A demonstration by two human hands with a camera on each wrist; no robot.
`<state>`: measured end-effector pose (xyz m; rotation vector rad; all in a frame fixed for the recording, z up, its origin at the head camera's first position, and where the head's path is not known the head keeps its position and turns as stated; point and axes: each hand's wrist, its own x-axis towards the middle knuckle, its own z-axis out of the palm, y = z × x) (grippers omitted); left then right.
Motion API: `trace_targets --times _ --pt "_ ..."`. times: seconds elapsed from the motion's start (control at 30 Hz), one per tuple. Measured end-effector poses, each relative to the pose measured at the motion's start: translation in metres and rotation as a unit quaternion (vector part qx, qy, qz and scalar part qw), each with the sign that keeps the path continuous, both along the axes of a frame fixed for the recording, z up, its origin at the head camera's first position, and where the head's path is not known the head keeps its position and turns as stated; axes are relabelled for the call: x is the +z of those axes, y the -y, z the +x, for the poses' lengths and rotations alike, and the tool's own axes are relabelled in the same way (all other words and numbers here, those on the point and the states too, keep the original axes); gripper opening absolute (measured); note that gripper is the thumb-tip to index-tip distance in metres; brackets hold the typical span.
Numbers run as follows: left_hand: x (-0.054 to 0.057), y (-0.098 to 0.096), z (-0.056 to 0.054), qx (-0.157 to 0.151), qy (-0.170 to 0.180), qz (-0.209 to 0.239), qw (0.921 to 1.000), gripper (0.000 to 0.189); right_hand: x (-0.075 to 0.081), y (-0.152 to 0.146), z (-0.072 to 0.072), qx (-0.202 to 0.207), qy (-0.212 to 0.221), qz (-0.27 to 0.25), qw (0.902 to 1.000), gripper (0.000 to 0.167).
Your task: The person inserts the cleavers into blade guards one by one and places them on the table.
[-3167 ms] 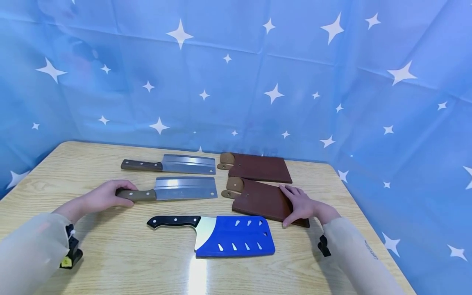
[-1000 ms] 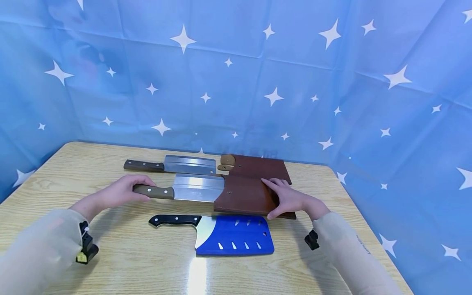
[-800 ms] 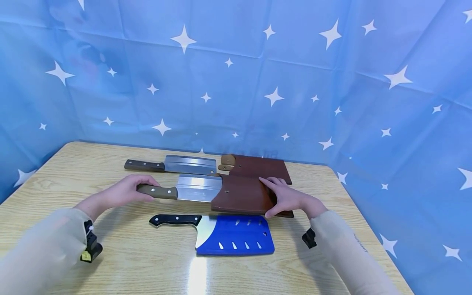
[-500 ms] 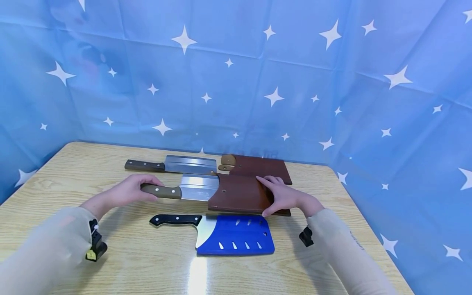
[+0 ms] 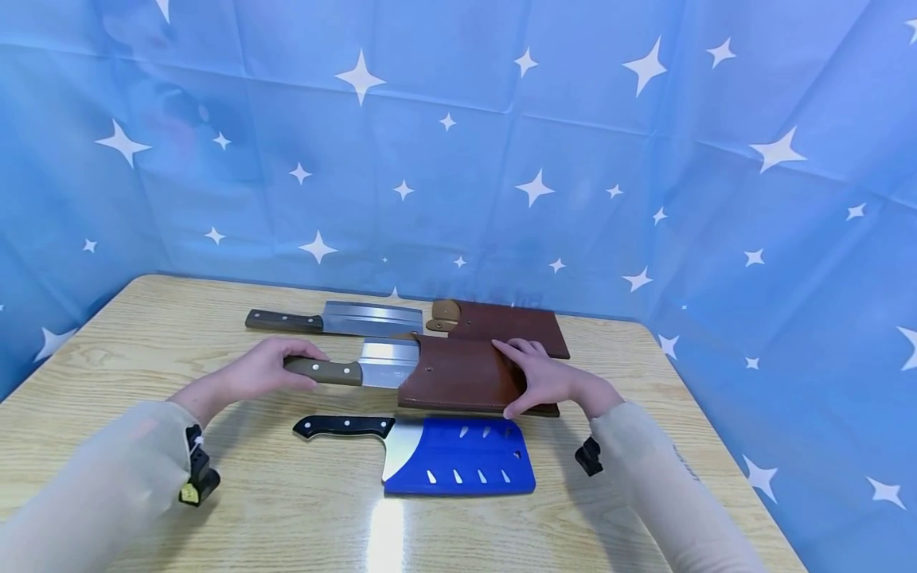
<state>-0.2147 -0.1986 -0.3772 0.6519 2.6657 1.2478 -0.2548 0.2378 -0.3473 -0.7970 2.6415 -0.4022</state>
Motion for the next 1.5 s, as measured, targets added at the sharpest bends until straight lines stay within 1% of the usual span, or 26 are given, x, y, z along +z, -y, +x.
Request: trace_targets --times 0.33,0.63,0.9,1.17,1.33,1.43,1.5 --pt "0.001 -0.008 -0.001 -0.002 0.002 0.009 1.0000 0.037 0.005 0.011 -0.002 0.010 -0.006 0.002 0.9999 0.116" --pt "-0.001 -0.018 -0.004 -0.003 0.009 0.016 0.9998 0.035 0.003 0.018 -0.001 0.009 -0.002 0.002 1.0000 0.114" --pt "-0.001 -0.026 -0.007 -0.003 -0.010 0.002 0.9999 0.036 0.001 0.021 -0.004 0.012 -0.009 0.006 0.9999 0.114" --pt "-0.001 -0.030 -0.010 -0.004 0.005 0.002 1.0000 0.037 0.001 0.024 -0.003 0.011 -0.008 0.005 0.9999 0.114" --pt "0.000 -0.034 -0.011 -0.005 0.000 -0.002 1.0000 0.038 0.000 0.029 -0.003 0.014 -0.008 0.008 0.9998 0.113" --pt "0.001 -0.037 -0.012 -0.007 0.007 0.006 0.9999 0.039 0.000 0.032 -0.003 0.015 -0.008 0.009 0.9998 0.113" --pt "0.000 -0.040 -0.012 -0.014 0.010 0.013 0.9998 0.040 0.000 0.034 -0.003 0.017 -0.007 0.010 0.9998 0.113"
